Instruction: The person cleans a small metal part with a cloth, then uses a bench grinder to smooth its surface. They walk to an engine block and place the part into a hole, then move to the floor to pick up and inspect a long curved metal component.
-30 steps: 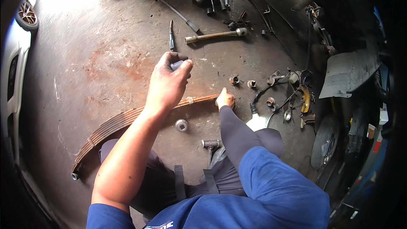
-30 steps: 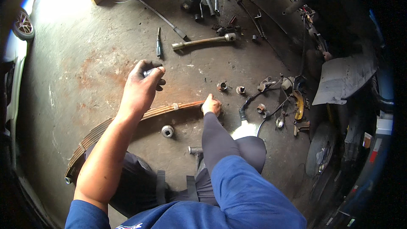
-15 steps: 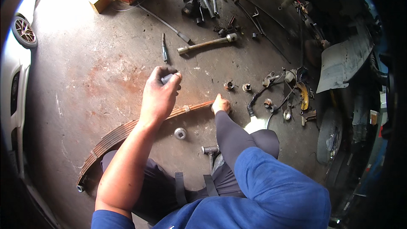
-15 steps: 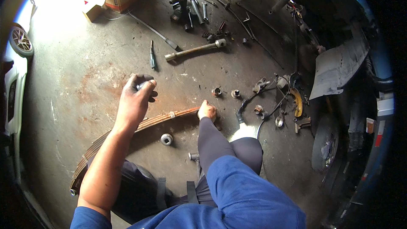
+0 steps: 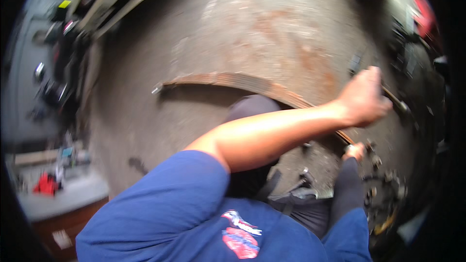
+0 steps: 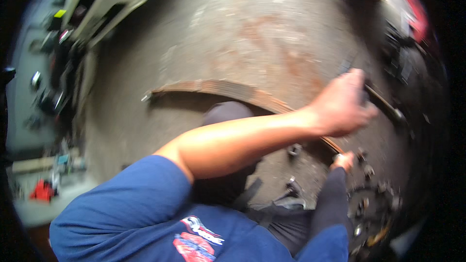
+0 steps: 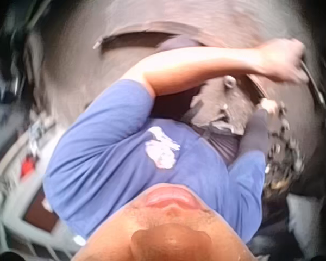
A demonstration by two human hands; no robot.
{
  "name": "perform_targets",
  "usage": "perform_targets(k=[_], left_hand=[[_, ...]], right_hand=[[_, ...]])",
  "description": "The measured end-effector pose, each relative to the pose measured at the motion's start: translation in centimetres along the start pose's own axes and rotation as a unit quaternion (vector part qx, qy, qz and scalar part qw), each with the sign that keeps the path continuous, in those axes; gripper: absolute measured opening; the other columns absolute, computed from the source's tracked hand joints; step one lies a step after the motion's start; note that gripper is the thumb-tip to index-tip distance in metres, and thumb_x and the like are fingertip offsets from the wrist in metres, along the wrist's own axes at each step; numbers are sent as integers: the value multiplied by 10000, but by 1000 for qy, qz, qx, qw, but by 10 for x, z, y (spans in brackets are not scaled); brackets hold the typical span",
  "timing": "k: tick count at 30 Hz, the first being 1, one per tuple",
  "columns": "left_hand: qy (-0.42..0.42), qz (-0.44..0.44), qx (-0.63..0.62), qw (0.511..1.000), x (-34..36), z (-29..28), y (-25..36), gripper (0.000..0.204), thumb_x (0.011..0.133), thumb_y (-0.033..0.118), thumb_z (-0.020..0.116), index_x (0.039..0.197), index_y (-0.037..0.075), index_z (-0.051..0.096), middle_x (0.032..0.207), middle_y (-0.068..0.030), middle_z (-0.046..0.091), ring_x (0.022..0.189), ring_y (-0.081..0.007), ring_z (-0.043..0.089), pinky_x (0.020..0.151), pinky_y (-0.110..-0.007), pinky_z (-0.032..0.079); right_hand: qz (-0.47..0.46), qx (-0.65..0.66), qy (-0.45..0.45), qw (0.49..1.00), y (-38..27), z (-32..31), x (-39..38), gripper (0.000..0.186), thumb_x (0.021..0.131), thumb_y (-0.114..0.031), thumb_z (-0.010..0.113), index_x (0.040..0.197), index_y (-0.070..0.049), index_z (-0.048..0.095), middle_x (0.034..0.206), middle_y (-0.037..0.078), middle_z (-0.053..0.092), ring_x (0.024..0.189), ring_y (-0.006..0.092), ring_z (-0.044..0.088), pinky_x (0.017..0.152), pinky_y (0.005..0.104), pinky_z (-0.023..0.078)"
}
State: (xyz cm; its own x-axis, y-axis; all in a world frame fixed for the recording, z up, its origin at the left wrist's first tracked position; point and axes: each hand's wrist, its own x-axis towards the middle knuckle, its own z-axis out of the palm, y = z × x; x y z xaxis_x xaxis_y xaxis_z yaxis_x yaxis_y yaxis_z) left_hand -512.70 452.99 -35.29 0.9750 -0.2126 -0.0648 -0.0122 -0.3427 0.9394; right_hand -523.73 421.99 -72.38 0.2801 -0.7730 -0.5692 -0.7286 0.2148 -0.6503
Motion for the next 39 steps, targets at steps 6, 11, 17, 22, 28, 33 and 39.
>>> perform_targets(k=[6,11,17,22,28,33,39], left_hand=[[217,72,127,965,-23,-109,-28,461,960,259,670,1187,-119,534,1113,-281,585,1060,-390,618,991,-493,525],[301,-271,169,898,-130,-244,-198,693,991,529,756,1324,-44,554,1081,-214,717,998,-279,704,902,-430,598],[366,-547,281,699,-326,-379,-394,942,1014,697,545,1417,-154,547,1436,-362,615,1392,-448,593,1175,-474,464],[387,-629,294,606,-404,-460,-467,941,1071,668,382,1495,-171,430,1525,-383,526,1457,-457,526,1234,-493,407],[363,-634,321,602,-387,-482,-499,735,1097,556,431,1440,-92,381,1456,-365,595,1363,-473,604,1154,-521,487],[333,-607,381,612,-386,-476,-496,630,1095,517,484,1375,-44,434,1398,-350,625,1290,-478,646,1102,-531,523],[338,-579,436,600,-397,-470,-518,712,1099,573,441,1440,-51,435,1454,-353,552,1303,-523,607,1131,-560,490]], right_hand=[[26,-88,61,994,-17,-5,-1,855,998,-609,544,1415,135,607,1549,234,584,1380,338,606,1214,429,417],[22,-77,47,996,-12,-7,12,815,1019,-541,568,1466,140,551,1586,232,545,1406,341,584,1221,425,410],[-29,-61,22,997,0,-13,49,782,1018,-501,586,1443,156,551,1497,194,592,1319,315,628,1156,415,467],[-29,-76,-23,996,2,-27,69,786,1051,-487,552,1534,128,478,1595,186,521,1419,306,561,1220,407,393],[-34,-206,-36,977,-8,-43,75,924,1066,-633,513,1639,75,360,1690,182,418,1521,297,454,1265,411,319],[-45,-247,-43,967,-13,-42,72,1014,1027,-731,514,1634,69,381,1712,193,388,1555,316,408,1273,425,303],[-27,-310,-14,950,-17,-41,69,1057,985,-786,531,1603,66,443,1682,206,427,1516,332,441,1265,446,313]])
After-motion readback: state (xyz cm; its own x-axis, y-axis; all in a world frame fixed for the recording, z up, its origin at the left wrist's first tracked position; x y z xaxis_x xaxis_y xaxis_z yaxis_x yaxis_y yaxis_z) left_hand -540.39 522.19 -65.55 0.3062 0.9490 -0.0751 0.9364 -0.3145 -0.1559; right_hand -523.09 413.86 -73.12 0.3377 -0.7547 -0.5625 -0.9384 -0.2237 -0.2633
